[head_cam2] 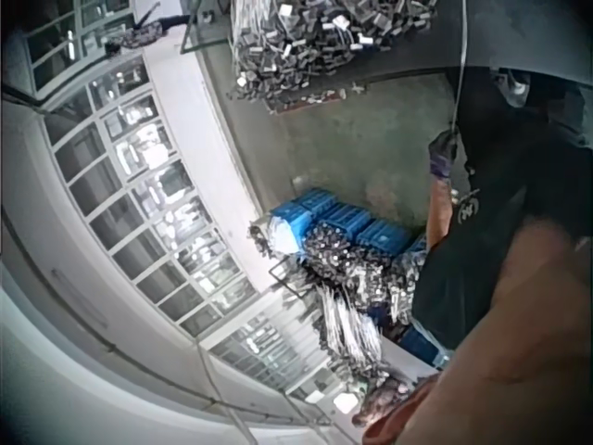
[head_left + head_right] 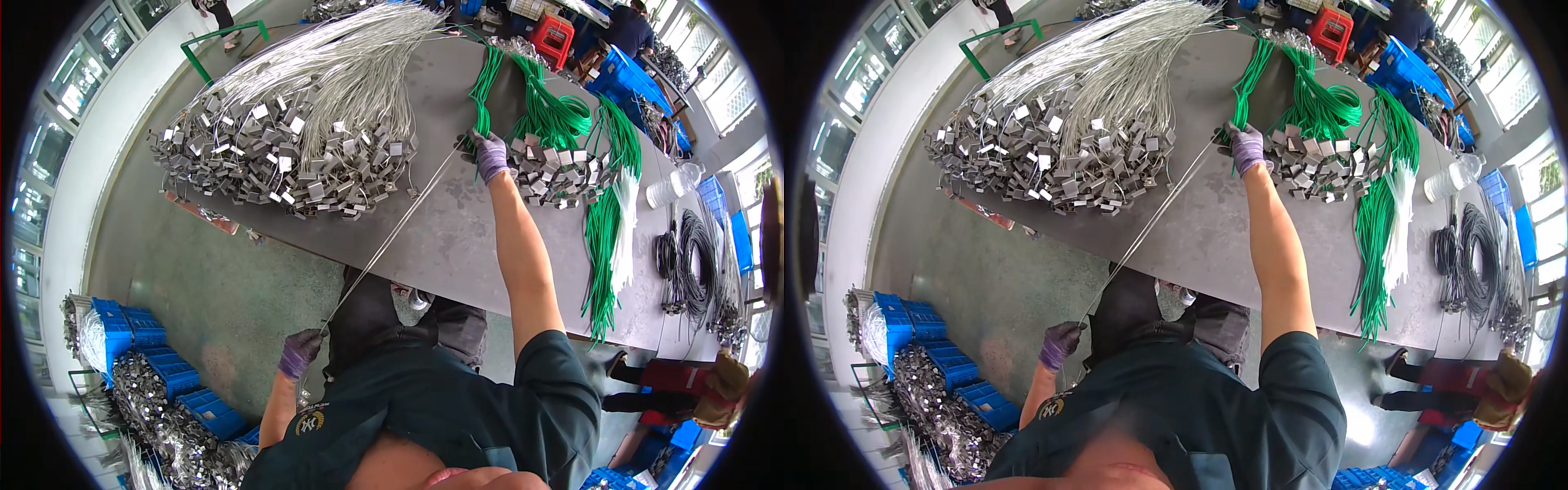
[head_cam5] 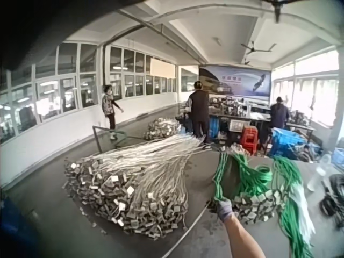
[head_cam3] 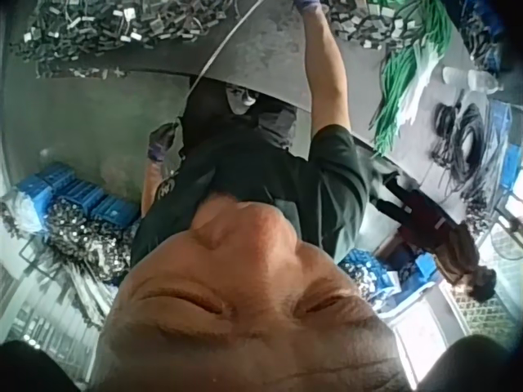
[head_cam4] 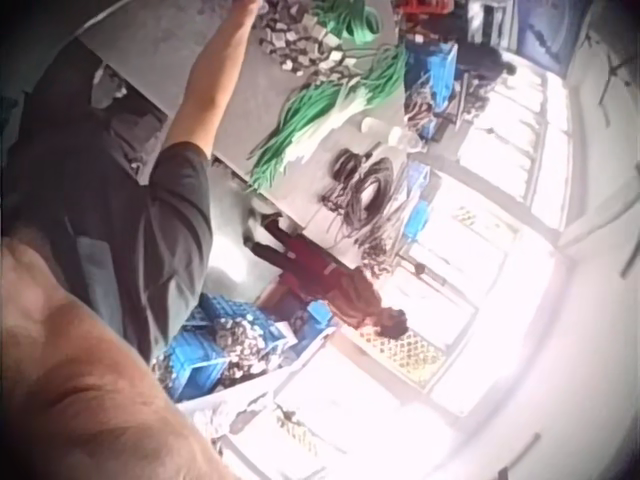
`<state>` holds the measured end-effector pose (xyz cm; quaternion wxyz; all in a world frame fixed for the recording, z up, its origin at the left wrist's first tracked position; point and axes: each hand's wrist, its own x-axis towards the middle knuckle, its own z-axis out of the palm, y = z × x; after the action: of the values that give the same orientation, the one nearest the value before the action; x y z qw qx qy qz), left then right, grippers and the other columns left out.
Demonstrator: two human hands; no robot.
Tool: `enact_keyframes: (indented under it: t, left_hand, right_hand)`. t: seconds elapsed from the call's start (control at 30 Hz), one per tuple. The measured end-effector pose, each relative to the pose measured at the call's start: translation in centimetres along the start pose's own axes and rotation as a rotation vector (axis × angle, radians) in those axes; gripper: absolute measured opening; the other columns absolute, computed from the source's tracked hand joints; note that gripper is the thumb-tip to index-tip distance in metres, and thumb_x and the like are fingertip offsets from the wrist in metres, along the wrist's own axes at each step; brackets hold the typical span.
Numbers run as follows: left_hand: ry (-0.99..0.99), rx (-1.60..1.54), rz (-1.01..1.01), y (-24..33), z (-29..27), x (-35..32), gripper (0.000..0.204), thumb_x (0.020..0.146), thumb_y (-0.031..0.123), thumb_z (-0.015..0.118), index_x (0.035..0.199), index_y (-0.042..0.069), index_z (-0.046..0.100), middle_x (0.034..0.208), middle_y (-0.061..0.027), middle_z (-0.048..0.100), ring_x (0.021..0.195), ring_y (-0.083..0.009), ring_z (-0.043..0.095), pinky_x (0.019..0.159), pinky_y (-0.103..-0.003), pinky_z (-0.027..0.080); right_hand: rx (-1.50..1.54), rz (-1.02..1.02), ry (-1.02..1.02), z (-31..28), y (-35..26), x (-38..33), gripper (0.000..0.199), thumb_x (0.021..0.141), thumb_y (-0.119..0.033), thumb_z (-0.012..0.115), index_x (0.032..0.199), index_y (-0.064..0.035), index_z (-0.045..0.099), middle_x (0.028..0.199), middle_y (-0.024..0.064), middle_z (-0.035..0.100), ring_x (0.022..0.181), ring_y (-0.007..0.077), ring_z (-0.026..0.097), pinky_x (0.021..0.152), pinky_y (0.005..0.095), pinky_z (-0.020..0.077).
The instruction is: Organizing and separating bundles of green and silver wire harnesses on an industrial workbench.
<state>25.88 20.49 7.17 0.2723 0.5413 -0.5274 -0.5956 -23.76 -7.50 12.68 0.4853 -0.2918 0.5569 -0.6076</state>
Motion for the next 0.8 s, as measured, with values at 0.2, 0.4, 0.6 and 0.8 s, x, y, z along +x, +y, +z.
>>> enact_keyframes:
  t: [0.2,0.4,0.6,0.8]
  left_hand:
    - [-0.019,0.003,0.012,-0.6,0.0,0.1,0.019,0.085,0.013,0.058,0.101,0.003,0.064,0.060,0.0071,0.043,0.049,-0.0026,0.037,0.045,-0.018,0.028]
    - [-0.029,-0.087,-0.078,-1.1,-0.5,0.0,0.020,0.085,0.012,0.058,0.102,0.003,0.063,0.059,0.0072,0.043,0.049,-0.0023,0.036,0.044,-0.018,0.027]
    - [-0.015,-0.075,-0.063,-0.6,-0.2,0.2,0.021,0.084,0.014,0.059,0.101,0.003,0.064,0.059,0.0075,0.043,0.048,-0.0023,0.036,0.044,-0.019,0.027]
    - [0.018,0.151,0.106,-2.0,-0.4,0.5,0.019,0.084,0.015,0.060,0.099,0.003,0.065,0.060,0.0069,0.045,0.050,-0.0027,0.037,0.045,-0.019,0.029]
  right_hand:
    - [0.099,-0.008,-0.007,0.0,0.5,0.0,0.018,0.086,-0.019,0.057,0.097,-0.0058,0.051,0.085,0.0136,0.066,0.067,0.0260,0.066,0.048,0.0291,0.0502]
    - [0.096,-0.048,-0.016,0.3,0.9,0.0,0.018,0.087,-0.020,0.055,0.096,-0.0052,0.051,0.082,0.0136,0.066,0.064,0.0250,0.066,0.046,0.0280,0.0490]
    - [0.077,-0.081,0.055,0.7,1.2,-0.2,0.016,0.088,-0.019,0.054,0.095,-0.0060,0.051,0.079,0.0130,0.066,0.059,0.0235,0.065,0.043,0.0273,0.0472]
    - [0.122,-0.107,0.039,0.8,1.8,0.2,0.014,0.088,-0.020,0.053,0.094,-0.0070,0.051,0.076,0.0116,0.065,0.058,0.0234,0.064,0.042,0.0272,0.0464]
